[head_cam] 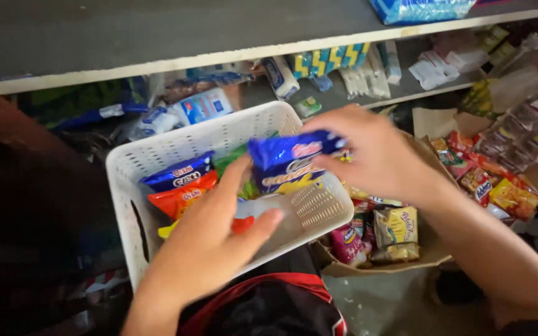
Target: Restocking various bags of snacks from a large cardboard box onto a shelf.
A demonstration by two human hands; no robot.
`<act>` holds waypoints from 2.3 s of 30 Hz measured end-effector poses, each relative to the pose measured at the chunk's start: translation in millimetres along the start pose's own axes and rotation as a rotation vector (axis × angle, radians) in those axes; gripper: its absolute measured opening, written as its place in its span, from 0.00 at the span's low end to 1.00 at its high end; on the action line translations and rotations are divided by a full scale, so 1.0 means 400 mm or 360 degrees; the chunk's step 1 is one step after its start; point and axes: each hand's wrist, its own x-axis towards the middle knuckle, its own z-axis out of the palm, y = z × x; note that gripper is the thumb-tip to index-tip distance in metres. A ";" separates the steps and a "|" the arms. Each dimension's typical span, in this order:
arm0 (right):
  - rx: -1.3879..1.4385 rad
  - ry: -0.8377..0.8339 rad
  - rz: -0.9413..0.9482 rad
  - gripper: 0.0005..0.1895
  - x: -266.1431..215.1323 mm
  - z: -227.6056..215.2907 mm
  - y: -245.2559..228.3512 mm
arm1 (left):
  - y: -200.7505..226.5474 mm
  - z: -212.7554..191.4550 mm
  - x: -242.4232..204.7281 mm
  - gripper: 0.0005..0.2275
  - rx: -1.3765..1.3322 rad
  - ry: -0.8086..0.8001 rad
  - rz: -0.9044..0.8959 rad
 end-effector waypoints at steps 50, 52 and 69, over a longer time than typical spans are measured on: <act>0.0717 0.0390 0.0347 0.25 -0.245 -0.013 0.192 | 0.098 0.471 0.165 0.36 -0.0463 -0.0026 0.0272; 0.0842 0.0519 0.0579 0.23 -0.320 0.037 0.297 | 0.058 0.611 0.186 0.37 -0.0441 0.0051 0.0255; 0.0839 0.0847 0.1223 0.26 -0.662 0.922 0.977 | -0.691 1.147 0.277 0.63 0.0236 0.0560 -0.0911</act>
